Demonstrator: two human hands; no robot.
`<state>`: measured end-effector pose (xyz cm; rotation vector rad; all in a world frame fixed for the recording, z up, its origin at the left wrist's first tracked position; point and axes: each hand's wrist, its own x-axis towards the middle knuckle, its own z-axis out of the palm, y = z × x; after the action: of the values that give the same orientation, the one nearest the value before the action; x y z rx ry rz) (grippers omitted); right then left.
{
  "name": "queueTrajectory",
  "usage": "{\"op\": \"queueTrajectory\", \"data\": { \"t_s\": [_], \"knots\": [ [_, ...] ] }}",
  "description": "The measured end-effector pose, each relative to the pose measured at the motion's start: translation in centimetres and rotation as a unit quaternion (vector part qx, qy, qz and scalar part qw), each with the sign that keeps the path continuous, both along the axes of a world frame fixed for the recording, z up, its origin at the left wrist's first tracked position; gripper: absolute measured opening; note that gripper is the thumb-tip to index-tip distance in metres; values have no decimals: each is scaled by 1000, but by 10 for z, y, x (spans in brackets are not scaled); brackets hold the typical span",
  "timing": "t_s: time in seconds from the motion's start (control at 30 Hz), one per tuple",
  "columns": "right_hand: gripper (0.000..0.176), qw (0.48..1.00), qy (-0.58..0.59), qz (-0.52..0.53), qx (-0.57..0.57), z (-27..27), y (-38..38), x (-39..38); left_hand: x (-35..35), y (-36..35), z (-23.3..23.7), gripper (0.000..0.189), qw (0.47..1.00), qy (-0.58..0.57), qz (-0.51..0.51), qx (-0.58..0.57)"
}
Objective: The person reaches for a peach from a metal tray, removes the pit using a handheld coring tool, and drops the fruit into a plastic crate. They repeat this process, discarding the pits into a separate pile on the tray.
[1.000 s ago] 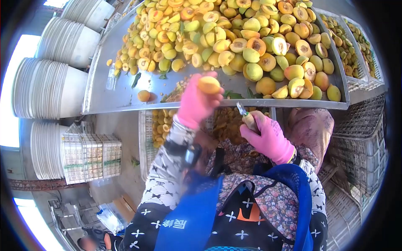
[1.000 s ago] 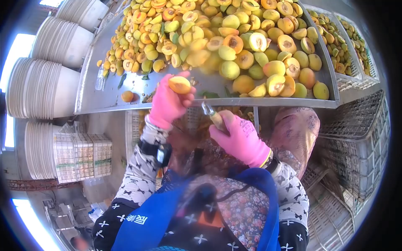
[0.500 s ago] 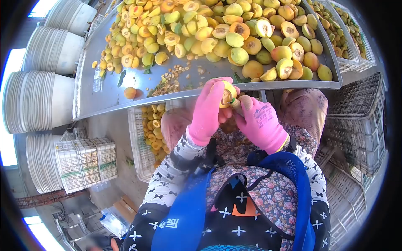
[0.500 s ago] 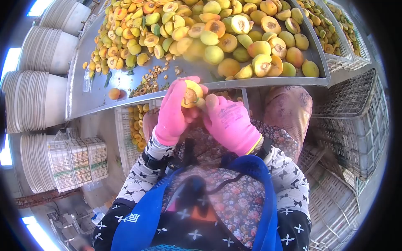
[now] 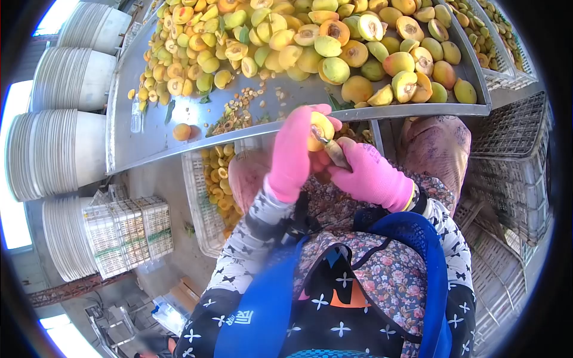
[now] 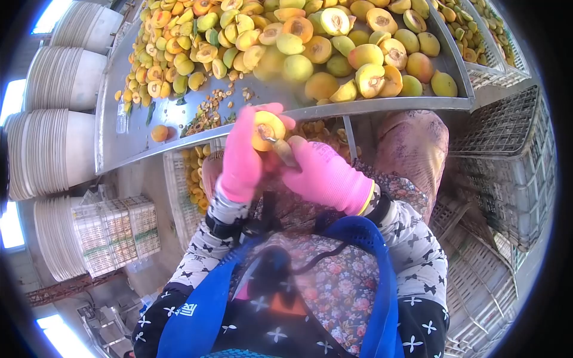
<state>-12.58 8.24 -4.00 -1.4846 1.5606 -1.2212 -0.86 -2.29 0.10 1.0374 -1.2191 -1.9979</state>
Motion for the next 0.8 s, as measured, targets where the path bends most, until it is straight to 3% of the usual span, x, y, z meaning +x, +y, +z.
{"op": "queueTrajectory", "data": {
  "t_s": [0.07, 0.1, 0.17, 0.23, 0.27, 0.3, 0.33, 0.4, 0.43, 0.47, 0.53, 0.57, 0.6, 0.63, 0.67, 0.7, 0.73, 0.77, 0.8],
  "knots": [
    [22, 998, 37, -26, -34, -6, 0, 6, -2, -6, -1, 47, 1000, -17, 1, -8],
    [23, 995, -76, 18, 61, 3, -1, 5, -3, -6, -2, 50, 999, -23, 8, -22],
    [25, 919, -295, 101, 242, 34, -4, 0, -7, 3, -5, 50, 988, -15, 43, -146],
    [20, 842, -451, 149, 258, 37, 0, -1, -10, 6, -12, 49, 969, 8, 74, -234],
    [19, 809, -497, 174, 259, 32, 1, -5, -4, 6, -8, 43, 971, -9, 24, -236],
    [17, 773, -542, 200, 260, 28, 1, -10, -2, 2, -4, 41, 942, -34, -21, -333],
    [14, 758, -544, 245, 263, 28, 1, -20, -2, -4, 0, 39, 900, -60, -66, -426],
    [14, 760, -534, 261, 263, 34, 5, -30, 4, -15, -3, 25, 943, -31, -77, -323],
    [14, 762, -526, 271, 262, 36, 4, -35, 20, -23, 6, 22, 946, -117, -80, -291],
    [14, 795, -482, 249, 273, 35, 7, -35, 47, -34, 22, 18, 942, -202, -83, -256],
    [14, 846, -351, 228, 331, 46, 5, -37, 119, -60, 51, 15, 944, -241, -71, -212],
    [15, 856, -319, 216, 345, 47, 6, -35, 162, -73, 57, 17, 829, -353, -113, -419],
    [17, 889, -248, 207, 325, 43, 6, -32, 187, -84, 58, 19, 655, -439, -146, -597],
    [17, 954, -114, 175, 216, 28, 8, -26, 188, -88, 59, 19, 615, -448, -119, -639],
    [18, 985, 25, 139, 97, 6, 10, -19, 189, -94, 61, 20, 571, -456, -88, -677],
    [19, 982, 163, 97, -27, -5, 9, -17, 187, -102, 62, 21, 523, -462, -56, -714],
    [20, 980, 172, 93, 18, -2, 6, -16, 176, -122, 49, 24, 519, -448, -83, -723],
    [20, 982, 160, 97, 21, 0, 4, -15, 137, -121, 46, 32, 699, -390, -27, -598],
    [20, 983, 151, 101, 25, 1, 4, -15, 90, -115, 39, 41, 843, -309, 28, -440]
  ]
}}
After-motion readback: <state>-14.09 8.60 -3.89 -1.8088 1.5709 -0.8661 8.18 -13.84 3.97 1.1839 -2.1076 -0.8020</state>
